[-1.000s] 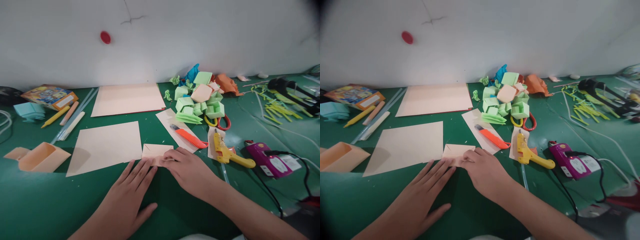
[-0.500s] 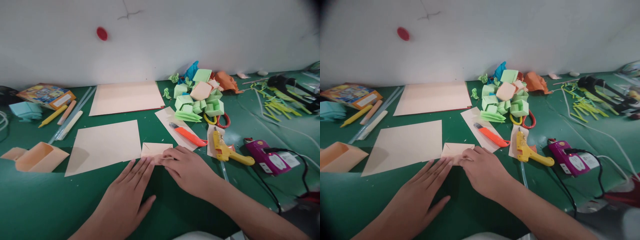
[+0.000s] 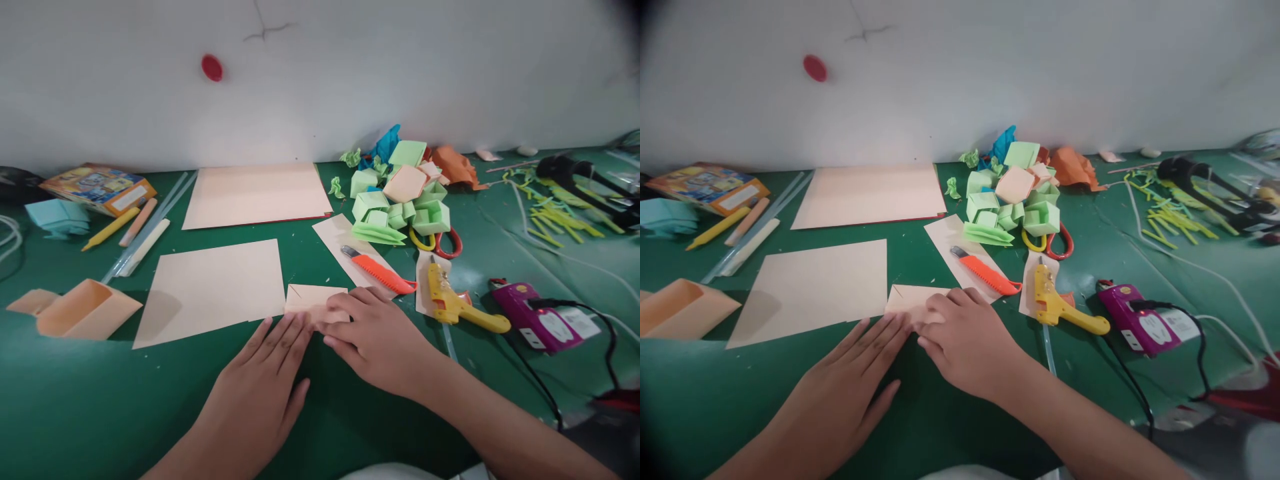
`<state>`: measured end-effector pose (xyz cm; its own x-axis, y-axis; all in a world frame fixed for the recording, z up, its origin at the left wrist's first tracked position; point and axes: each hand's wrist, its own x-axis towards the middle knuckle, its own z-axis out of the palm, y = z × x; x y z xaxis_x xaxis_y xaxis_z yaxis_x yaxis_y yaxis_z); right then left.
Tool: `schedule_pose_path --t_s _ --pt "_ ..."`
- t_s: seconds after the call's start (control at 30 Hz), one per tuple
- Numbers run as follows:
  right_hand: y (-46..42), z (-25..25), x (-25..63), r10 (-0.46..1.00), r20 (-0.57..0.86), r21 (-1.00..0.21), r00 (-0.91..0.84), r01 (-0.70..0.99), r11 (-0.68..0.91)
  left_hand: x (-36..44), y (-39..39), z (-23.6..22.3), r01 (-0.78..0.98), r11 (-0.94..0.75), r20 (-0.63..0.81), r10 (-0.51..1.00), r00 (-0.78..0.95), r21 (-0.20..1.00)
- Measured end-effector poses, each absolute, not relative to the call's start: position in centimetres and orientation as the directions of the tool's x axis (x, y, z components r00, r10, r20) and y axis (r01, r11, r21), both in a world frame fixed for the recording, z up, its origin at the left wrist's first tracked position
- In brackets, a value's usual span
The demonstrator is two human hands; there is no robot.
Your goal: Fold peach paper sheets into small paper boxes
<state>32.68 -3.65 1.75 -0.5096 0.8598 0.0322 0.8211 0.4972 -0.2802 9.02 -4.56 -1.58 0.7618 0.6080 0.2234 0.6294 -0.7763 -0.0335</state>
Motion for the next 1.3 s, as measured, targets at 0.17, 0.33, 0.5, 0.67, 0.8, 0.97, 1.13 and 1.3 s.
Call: schedule_pose_path --t_s 0.17,0.33,0.5,0.67,0.8,0.97,1.13,1.3 --pt "-3.8 2.5 33.4 0.882 0.047 -0.222 -0.469 0.856 0.467 9.0 -5.0 -1.7 0.651 -0.757 0.211 0.629 0.748 -0.050" --pt "-3.8 3.2 35.0 0.904 0.020 -0.241 -0.426 0.876 0.418 8.7 -5.1 -1.9 0.695 -0.713 0.206 0.670 0.713 -0.089" --pt "-3.8 3.4 35.7 0.893 -0.004 -0.254 -0.451 0.864 0.435 8.5 -5.0 -1.8 0.678 -0.730 0.213 0.651 0.728 -0.086" --pt "-3.9 3.5 35.6 0.852 -0.004 -0.260 -0.524 0.823 0.505 8.3 -4.8 -1.8 0.671 -0.737 0.211 0.645 0.734 -0.080" --pt "-3.7 2.9 35.3 0.852 0.055 -0.281 -0.521 0.811 0.514 7.8 -3.9 -1.8 0.680 -0.731 0.184 0.662 0.727 -0.054" --pt "-3.5 1.8 34.6 0.860 0.077 -0.260 -0.504 0.823 0.505 7.7 -2.7 -1.8 0.718 -0.695 0.180 0.711 0.680 0.035" --pt "-3.6 1.2 34.0 0.879 0.084 -0.240 -0.469 0.847 0.474 8.3 -2.4 -1.9 0.706 -0.709 0.196 0.694 0.693 0.013" --pt "-4.4 1.3 33.7 0.889 0.104 -0.129 -0.446 0.880 0.456 8.1 -2.5 -2.0 0.728 -0.685 0.150 0.723 0.674 0.033"
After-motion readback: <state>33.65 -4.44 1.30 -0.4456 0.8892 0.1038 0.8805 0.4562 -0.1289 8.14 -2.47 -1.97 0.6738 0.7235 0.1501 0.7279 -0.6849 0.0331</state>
